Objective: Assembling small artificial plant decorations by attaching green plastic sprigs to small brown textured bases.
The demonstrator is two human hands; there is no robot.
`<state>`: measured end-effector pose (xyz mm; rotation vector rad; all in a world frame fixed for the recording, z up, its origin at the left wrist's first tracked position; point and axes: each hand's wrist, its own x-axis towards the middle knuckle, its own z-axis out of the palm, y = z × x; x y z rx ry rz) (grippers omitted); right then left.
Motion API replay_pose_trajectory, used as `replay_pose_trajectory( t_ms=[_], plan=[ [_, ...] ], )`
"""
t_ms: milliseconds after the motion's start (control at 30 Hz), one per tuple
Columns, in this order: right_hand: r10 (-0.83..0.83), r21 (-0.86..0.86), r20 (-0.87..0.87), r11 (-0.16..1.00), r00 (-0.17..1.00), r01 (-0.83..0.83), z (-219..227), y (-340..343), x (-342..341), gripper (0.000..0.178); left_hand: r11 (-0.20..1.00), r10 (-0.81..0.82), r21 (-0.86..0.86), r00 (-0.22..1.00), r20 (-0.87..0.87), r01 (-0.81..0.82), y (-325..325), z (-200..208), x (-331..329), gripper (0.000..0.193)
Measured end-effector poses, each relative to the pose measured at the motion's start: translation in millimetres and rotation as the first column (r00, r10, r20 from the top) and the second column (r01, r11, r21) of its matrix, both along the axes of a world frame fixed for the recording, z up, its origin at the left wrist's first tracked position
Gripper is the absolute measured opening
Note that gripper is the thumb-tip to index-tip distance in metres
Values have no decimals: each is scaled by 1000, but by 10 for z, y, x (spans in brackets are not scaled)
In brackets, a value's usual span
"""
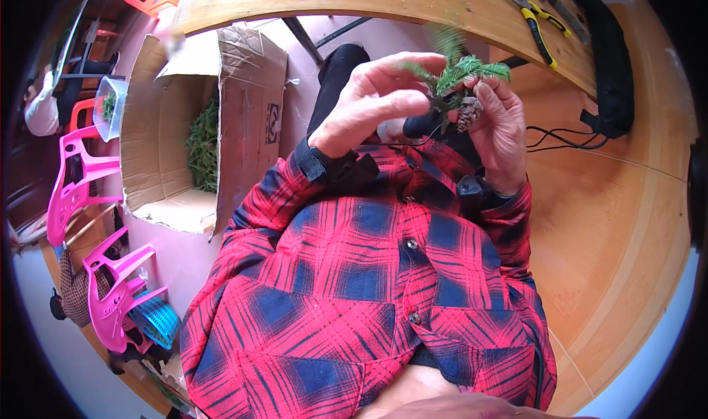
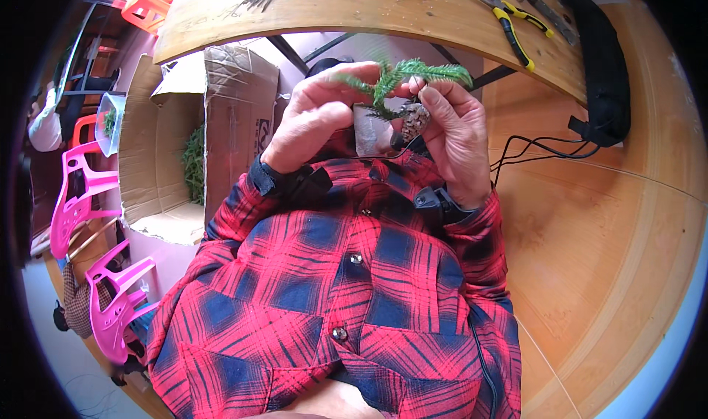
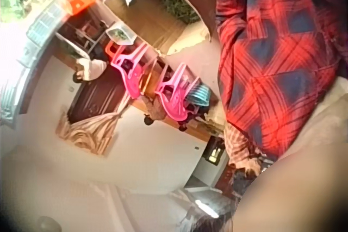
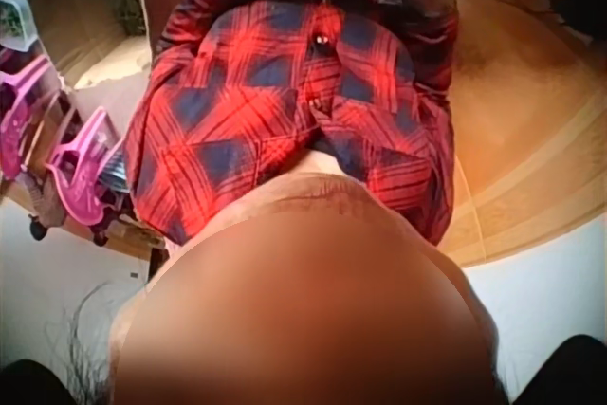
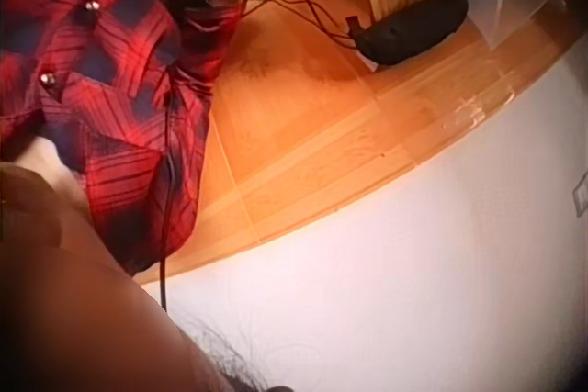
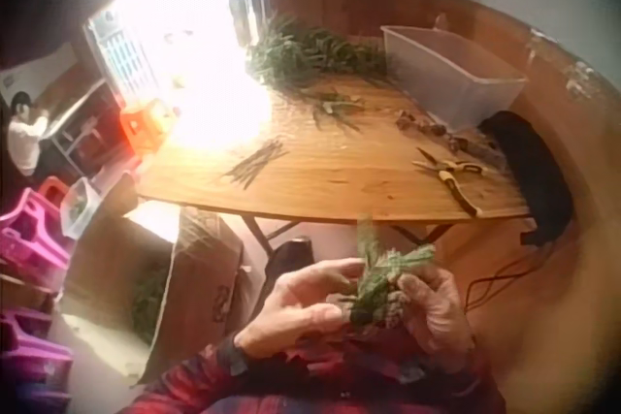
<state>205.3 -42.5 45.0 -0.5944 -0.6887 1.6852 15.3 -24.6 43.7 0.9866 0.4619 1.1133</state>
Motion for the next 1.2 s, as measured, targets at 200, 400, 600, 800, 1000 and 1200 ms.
replay_pose_trajectory(
  t_ms=[200, 400, 600, 800, 1000, 1200],
  plan=[
    [29, -123, -95, 992, 995, -40, -75, -10, -48, 17, 996, 54, -67, 996, -69, -59, 34, -40, 8, 37],
    [80, -89, -107, 992, 991, -90, -60, -11, -91, 17, 982, 131, -143, 991, 20, -126, -10, 19, 66, 36],
    [-43, -93, -107, 995, 993, 33, -145, -21, -106, 17, 907, 414, -33, 901, -129, -421, 11, -98, 165, 28],
    [-12, -199, -220, 979, 975, -33, -206, 3, -90, 18, 970, 161, -165, 978, -130, -181, 3, -170, 37, 14],
    [54, -118, -188, 990, 981, -77, -163, -11, -154, 17, 943, 97, -323, 995, 24, -84, 18, -129, 25, 20],
    [32, -152, -254, 986, 967, -72, -258, -18, -165, 17, 981, 60, -184, 998, 12, -57, 1, -177, 52, 16]
  ],
)
